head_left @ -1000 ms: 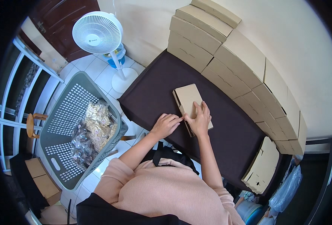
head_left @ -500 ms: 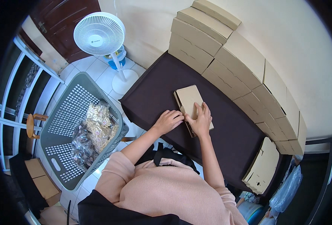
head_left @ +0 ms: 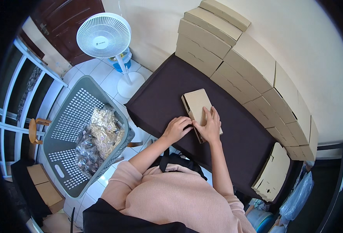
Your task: Packing small bags containing snacks or components into cardboard boxes and stacking them on a table.
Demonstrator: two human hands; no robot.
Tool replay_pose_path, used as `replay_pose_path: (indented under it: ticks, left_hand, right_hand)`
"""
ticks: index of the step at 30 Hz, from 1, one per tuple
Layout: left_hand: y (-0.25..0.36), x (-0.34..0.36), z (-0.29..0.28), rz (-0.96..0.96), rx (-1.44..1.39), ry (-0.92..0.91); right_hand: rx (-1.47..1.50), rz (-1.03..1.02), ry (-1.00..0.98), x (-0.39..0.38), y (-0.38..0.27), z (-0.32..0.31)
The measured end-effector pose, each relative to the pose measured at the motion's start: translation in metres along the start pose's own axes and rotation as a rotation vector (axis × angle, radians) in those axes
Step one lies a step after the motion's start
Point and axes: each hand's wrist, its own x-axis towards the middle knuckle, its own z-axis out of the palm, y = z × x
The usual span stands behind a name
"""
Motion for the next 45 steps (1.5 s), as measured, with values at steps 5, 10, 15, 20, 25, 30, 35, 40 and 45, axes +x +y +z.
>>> replay_pose_path:
  ticks: [5,10,15,20,25,30,35,40,45]
  left_hand:
    - [-0.005,-0.003,0.003,-0.056,-0.064,-0.004]
    - [-0.003,0.001,0.000,-0.072,-0.102,-0.029]
    - [-0.004,-0.001,0.001,-0.152,-0.203,-0.043]
    - [-0.008,-0.002,0.004,-0.395,-0.517,-0.049]
    - [-0.010,-0.001,0.003,-0.405,-0.571,-0.090]
    - [-0.015,0.004,0.006,-0.490,-0.624,-0.071]
    - [-0.027,0.031,0.003,-0.932,-0.878,-0.203]
    - [-0.028,0.038,0.010,-0.936,-0.736,-0.234]
    - [-0.035,0.038,0.009,-0.940,-0.739,-0.297]
  right_hand:
    - [-0.029,0.001,0.012,0.000,-0.002,0.003]
    - [-0.082,0.024,0.025,0.000,-0.011,0.008]
    - [-0.152,0.049,0.075,0.001,-0.017,0.009]
    - [-0.062,0.084,0.073,0.006,-0.021,0.005]
    - [-0.093,0.109,0.071,0.007,-0.023,0.008]
    - [-0.106,0.088,0.118,0.005,-0.018,0.016]
    - [-0.125,0.093,0.117,0.004,-0.017,0.016]
    - [-0.148,0.048,0.116,-0.008,-0.013,0.016]
    - [-0.149,-0.067,0.067,-0.045,-0.005,0.021]
